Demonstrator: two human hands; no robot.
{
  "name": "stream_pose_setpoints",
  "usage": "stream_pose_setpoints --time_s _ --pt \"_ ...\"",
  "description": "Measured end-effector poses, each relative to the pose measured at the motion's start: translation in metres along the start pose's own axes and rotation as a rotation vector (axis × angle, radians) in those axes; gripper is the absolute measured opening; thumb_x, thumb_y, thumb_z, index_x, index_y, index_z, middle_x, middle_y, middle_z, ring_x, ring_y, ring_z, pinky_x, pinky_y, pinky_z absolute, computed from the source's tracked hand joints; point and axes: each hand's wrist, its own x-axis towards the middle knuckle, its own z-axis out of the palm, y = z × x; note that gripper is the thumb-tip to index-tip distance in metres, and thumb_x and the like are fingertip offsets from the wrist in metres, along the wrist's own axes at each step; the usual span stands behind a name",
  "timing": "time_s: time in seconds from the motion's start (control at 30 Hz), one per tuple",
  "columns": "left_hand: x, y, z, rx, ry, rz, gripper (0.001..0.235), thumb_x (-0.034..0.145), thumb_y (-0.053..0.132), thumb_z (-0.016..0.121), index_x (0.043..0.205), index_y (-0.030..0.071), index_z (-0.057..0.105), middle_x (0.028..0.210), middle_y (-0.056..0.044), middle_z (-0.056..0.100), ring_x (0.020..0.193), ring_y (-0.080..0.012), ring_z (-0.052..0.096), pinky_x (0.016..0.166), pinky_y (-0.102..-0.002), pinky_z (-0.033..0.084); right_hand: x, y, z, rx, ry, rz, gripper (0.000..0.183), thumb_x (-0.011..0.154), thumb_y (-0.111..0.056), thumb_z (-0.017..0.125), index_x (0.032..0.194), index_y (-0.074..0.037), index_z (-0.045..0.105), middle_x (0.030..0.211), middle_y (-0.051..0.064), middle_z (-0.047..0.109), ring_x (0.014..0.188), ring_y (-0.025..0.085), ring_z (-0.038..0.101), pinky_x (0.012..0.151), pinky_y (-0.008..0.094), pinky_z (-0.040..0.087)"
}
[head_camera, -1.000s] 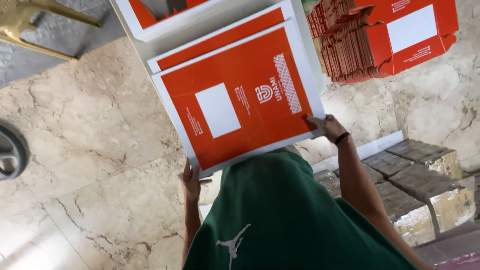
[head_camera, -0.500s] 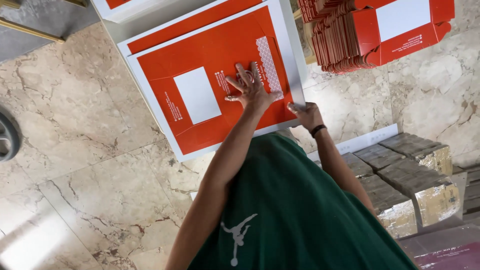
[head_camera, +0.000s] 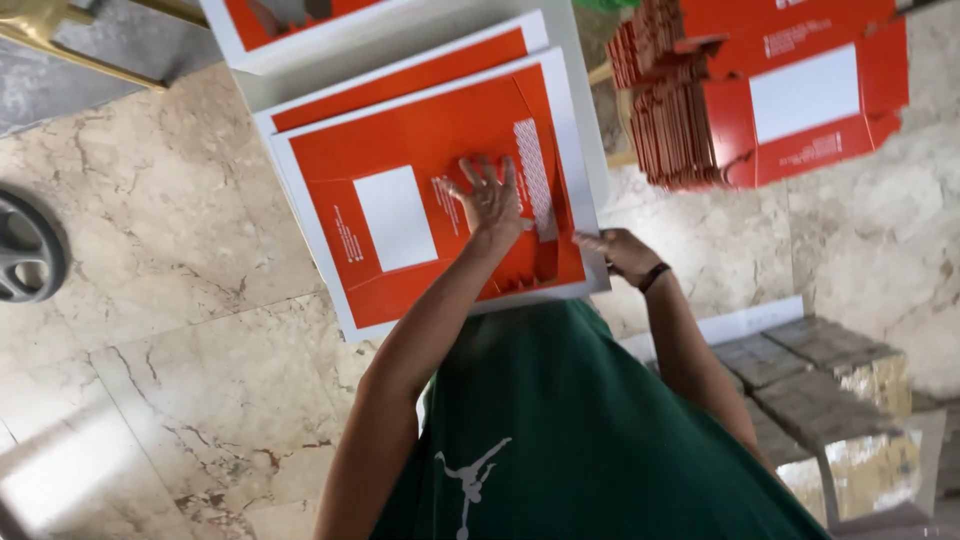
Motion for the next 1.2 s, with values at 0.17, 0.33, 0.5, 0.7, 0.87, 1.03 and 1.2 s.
stream_pose_setpoints --time_s 0.17,0.33,0.5,0.7,0.87,1.03,1.2 --pt "0.012 -0.025 -0.048 0.051 0.08 0.143 0.122 0.077 0.033 0.09 0.168 0.027 0.009 0.171 -0.019 -0.009 0.154 -0.0545 -0.001 0.102 -0.087 0.026 0.087 -0.113 -0.03 0.055 -0.098 -0.152 0.044 0.093 -0.052 0.076 0.112 -0.013 0.069 0.093 0.003 0.072 0.075 0.018 0.07 0.061 0.028 0.06" --pt "0.024 -0.018 -0.046 0.055 0.063 0.12 0.123 0.075 0.013 0.089 0.167 0.028 0.009 0.167 -0.023 -0.021 0.15 -0.0598 -0.001 0.09 -0.086 0.042 0.207 -0.185 -0.033 -0.165 -0.051 -0.277 0.055 0.088 -0.061 0.083 0.109 -0.011 0.071 0.09 0.01 0.072 0.07 0.024 0.071 0.055 0.035 0.061" --pt "0.028 -0.015 -0.053 0.067 0.002 0.106 0.108 0.082 0.013 0.083 0.166 0.031 0.017 0.168 -0.022 -0.021 0.149 -0.0625 -0.007 0.088 -0.088 0.04 0.219 -0.204 -0.018 -0.786 0.218 -0.503 0.063 0.091 -0.072 0.074 0.077 -0.012 0.069 0.081 0.012 0.067 0.08 0.035 0.07 0.072 0.047 0.054" --pt "0.006 -0.015 -0.085 0.123 -0.103 0.104 0.079 0.097 0.013 0.069 0.164 0.026 0.029 0.172 -0.019 0.005 0.149 -0.0598 -0.007 0.092 -0.089 0.034 0.115 -0.233 0.038 -0.667 -0.3 -0.967 0.037 0.106 -0.01 0.071 0.07 0.001 0.067 0.052 0.01 0.055 0.04 0.02 0.046 0.051 0.029 0.047" --pt "0.018 -0.015 -0.072 0.049 -0.042 0.104 0.092 0.093 0.016 0.071 0.166 0.03 0.017 0.168 -0.021 -0.018 0.147 -0.0652 -0.008 0.086 -0.094 0.033 0.126 -0.213 0.006 -0.552 0.031 -1.003 0.03 0.104 -0.024 0.08 0.092 0.003 0.075 0.071 0.019 0.059 0.082 0.016 0.056 0.072 0.041 0.05" --pt "0.023 -0.021 -0.058 0.042 0.021 0.153 0.104 0.09 0.014 0.076 0.168 0.029 0.009 0.168 -0.024 -0.014 0.148 -0.0643 -0.003 0.085 -0.092 0.037 0.095 -0.101 -0.032 -0.376 0.475 -0.78 0.023 0.111 -0.027 0.065 0.108 -0.007 0.074 0.092 0.015 0.075 0.086 0.024 0.075 0.072 0.039 0.063" --pt "0.05 -0.042 -0.013 0.112 0.1 0.366 0.095 0.085 0.016 0.079 0.164 0.03 0.028 0.17 -0.018 -0.009 0.15 -0.0616 0.001 0.086 -0.088 0.043 0.039 0.066 -0.015 0.277 0.911 -0.554 0.055 0.11 -0.056 0.046 0.124 -0.007 0.067 0.108 0.012 0.076 0.107 0.026 0.072 0.102 0.058 0.048"
